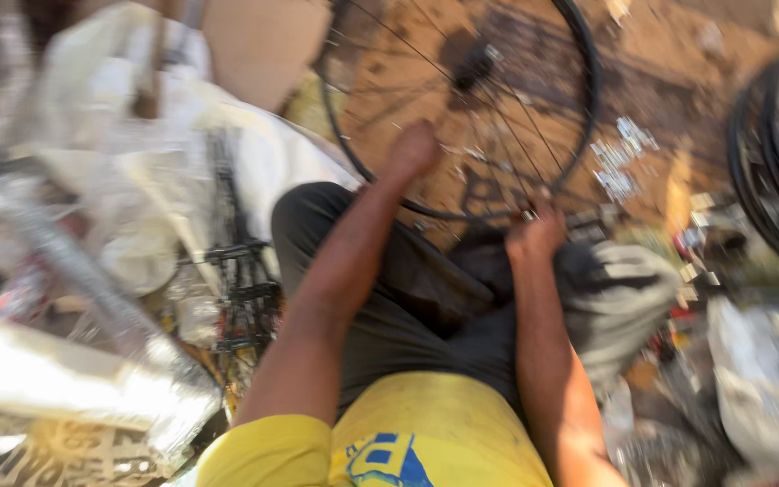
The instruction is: The person is assembling a bicycle wheel by hand, inserting spokes into the rim and hub, and securing them with nipples. The person sits on the floor in a cluttered workshop environment, manipulating the wheel and spokes to build the wheel structure.
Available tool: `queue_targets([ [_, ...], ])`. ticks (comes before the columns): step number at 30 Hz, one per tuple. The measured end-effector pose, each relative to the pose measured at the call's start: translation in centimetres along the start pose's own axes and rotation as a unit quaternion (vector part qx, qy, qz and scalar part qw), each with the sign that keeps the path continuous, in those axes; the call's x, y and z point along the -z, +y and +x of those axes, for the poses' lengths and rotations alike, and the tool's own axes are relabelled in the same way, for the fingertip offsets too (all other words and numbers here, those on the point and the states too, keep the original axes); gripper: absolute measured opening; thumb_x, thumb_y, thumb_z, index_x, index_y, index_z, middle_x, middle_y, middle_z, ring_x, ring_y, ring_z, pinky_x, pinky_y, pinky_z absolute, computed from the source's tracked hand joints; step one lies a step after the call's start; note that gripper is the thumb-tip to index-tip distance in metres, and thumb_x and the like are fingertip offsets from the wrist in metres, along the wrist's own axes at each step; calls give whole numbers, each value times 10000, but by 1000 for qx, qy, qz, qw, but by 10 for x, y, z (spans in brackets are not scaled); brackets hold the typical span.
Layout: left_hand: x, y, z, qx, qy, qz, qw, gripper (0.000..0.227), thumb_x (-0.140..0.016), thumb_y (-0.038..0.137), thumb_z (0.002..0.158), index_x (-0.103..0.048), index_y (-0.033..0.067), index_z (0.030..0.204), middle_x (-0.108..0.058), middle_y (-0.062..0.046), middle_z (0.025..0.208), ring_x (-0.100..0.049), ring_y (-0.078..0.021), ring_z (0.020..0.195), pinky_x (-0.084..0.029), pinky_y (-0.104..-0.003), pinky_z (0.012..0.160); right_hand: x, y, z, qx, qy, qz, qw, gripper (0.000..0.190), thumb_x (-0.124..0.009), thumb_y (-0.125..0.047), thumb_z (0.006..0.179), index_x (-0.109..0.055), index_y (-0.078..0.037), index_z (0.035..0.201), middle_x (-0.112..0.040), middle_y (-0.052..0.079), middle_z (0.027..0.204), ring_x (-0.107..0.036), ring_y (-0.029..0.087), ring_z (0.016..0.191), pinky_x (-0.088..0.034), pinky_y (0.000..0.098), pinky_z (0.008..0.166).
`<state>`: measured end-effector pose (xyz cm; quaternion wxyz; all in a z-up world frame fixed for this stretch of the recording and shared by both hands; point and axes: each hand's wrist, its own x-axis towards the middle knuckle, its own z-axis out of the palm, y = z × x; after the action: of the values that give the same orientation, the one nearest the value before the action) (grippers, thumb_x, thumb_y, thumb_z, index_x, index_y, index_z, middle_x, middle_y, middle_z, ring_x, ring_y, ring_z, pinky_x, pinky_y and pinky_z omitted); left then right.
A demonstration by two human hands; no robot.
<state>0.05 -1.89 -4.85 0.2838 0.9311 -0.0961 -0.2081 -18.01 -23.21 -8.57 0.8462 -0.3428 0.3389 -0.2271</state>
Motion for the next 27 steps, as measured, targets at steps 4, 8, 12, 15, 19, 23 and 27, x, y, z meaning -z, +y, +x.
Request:
queue_targets([
  [4, -14, -11, 4, -54, -76, 66, 993, 287, -712, 164, 771, -714, 8, 1012, -700, -234, 1113, -704, -362, 1051, -571, -434, 937, 5, 0, 3, 1, 29, 39, 999, 95, -689, -114, 998, -596, -104, 1019, -647, 35, 850, -628, 175, 728, -519, 343, 609],
  [8, -23, 7, -16, -4, -81, -77, 994, 270, -642, 85, 791, -648, -1, 1048, -686, -240, 1096, -743, -389, 953, -608, -476, 841, -10, -5, -13, -8, -2, 28, 1000, 89, -694, -110, 997, -625, -89, 1050, -683, 63, 916, -655, 191, 783, -552, 347, 664],
  [12, -24, 23, -39, -54, 120, -35, 991, 208, -683, 119, 909, -663, -15, 1067, -685, -276, 1092, -672, -430, 1016, -538, -511, 889, -32, -22, -24, -44, -76, -5, 996, 141, -670, -75, 946, -644, -60, 1084, -698, 62, 924, -670, 186, 800, -560, 336, 680],
  [15, -9, 36, -37, -91, 207, -74, 971, 235, -694, 176, 900, -661, 27, 1079, -691, -227, 1089, -678, -423, 979, -533, -523, 824, -56, -33, -19, -30, -89, -134, 987, 213, -698, -121, 964, -678, -48, 1163, -637, 40, 848, -591, 157, 707, -463, 315, 598],
  [19, 19, 46, -17, -144, 289, -158, 933, 192, -654, 96, 900, -683, 4, 1066, -710, -224, 1038, -686, -416, 926, -537, -505, 803, -128, -41, 16, 211, -194, -362, 887, 302, -747, -220, 1042, -725, 18, 1226, -640, 72, 923, -561, 162, 772, -451, 356, 663],
  [23, 31, 45, 4, -139, 289, -258, 911, 138, -639, 79, 926, -696, -7, 1017, -735, -200, 956, -718, -369, 889, -554, -458, 815, -213, -43, 52, 354, -245, -578, 693, 419, -762, -345, 998, -668, -3, 1221, -682, 101, 831, -657, 207, 710, -500, 400, 622],
  [27, 30, 41, 21, -124, 303, -308, 893, 142, -644, 74, 918, -700, -14, 1014, -754, -193, 927, -734, -348, 864, -565, -430, 807, -254, -35, 70, 449, -246, -651, 561, 308, -716, -339, 1028, -681, -37, 987, -669, 115, 787, -625, 276, 699, -462, 455, 629],
])
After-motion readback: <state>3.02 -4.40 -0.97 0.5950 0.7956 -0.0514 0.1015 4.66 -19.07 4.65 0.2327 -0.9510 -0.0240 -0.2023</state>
